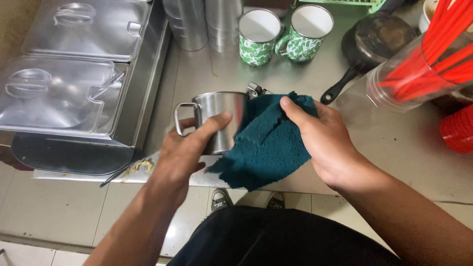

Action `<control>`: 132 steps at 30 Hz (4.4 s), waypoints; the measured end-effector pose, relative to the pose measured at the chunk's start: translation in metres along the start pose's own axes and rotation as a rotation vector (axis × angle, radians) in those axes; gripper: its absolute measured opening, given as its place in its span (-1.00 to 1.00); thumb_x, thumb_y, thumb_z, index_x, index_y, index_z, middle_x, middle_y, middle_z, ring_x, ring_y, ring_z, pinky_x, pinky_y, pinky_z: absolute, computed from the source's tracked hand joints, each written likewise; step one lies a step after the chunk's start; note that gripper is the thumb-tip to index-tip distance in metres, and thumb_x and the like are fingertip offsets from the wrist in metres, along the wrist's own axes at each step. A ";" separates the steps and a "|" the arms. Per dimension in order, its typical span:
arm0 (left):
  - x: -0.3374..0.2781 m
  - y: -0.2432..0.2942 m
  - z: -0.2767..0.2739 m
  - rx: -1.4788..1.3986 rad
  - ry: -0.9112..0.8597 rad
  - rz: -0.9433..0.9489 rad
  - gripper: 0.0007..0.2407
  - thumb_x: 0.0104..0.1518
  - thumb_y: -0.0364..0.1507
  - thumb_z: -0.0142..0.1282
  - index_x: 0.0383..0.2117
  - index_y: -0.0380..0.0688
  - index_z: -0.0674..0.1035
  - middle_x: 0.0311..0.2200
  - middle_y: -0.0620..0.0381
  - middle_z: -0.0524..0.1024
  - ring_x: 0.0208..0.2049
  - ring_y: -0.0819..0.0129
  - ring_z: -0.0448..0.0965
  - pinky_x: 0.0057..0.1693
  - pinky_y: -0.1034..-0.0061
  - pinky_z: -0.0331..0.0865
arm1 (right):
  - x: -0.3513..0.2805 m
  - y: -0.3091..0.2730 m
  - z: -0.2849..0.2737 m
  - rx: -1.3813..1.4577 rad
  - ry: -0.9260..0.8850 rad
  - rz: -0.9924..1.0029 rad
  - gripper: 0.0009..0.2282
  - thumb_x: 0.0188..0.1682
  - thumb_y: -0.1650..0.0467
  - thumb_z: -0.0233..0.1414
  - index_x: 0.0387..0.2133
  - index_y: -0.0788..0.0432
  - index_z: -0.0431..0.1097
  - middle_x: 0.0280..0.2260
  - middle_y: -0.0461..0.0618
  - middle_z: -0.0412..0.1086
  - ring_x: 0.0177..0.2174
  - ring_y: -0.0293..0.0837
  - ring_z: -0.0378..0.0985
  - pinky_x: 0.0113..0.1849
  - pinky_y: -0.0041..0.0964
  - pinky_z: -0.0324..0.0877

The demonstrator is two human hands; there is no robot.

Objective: Wiping and drying various metal and enamel mugs with a cloth on a counter.

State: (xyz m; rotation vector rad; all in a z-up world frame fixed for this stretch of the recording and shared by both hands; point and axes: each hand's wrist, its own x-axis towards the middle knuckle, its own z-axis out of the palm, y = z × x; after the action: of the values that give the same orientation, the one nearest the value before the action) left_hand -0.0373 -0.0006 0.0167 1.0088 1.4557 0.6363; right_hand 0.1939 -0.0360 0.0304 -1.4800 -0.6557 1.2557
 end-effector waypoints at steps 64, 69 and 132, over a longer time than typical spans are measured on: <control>0.185 0.096 0.111 1.152 0.010 0.446 -0.35 -0.03 -0.08 0.43 0.09 -0.23 0.42 0.16 -0.29 0.22 0.14 -0.16 0.34 0.25 0.10 0.25 | -0.007 -0.046 -0.061 0.203 0.168 0.188 -0.63 0.02 0.21 0.02 -0.07 0.24 0.41 -0.27 -0.04 0.49 -0.32 -0.21 0.55 -0.24 -0.19 0.53; 0.171 0.084 0.096 0.934 0.096 0.495 -0.53 -0.15 -0.10 0.47 -0.38 -0.28 0.59 -0.06 -0.21 0.47 -0.07 -0.03 0.59 0.03 0.17 0.50 | -0.009 -0.051 -0.059 0.124 0.191 0.277 -0.63 -0.01 0.19 0.01 -0.10 0.21 0.43 -0.29 -0.03 0.51 -0.33 -0.20 0.57 -0.24 -0.18 0.55; -0.055 0.035 0.030 0.372 -0.338 0.374 -0.15 -0.39 -0.24 0.49 0.16 -0.32 0.33 -0.06 -0.11 0.59 0.00 0.11 0.62 0.18 0.33 0.41 | -0.024 -0.014 -0.041 0.109 -0.698 0.356 -0.59 0.11 0.22 -0.11 -0.07 0.35 0.49 -0.27 0.14 0.60 -0.35 -0.07 0.62 -0.20 -0.16 0.50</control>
State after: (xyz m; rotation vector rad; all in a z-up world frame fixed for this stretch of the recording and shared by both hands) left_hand -0.0038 -0.0367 0.0698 1.6204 1.1129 0.4336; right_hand 0.2273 -0.0678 0.0482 -1.0768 -0.7699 2.0878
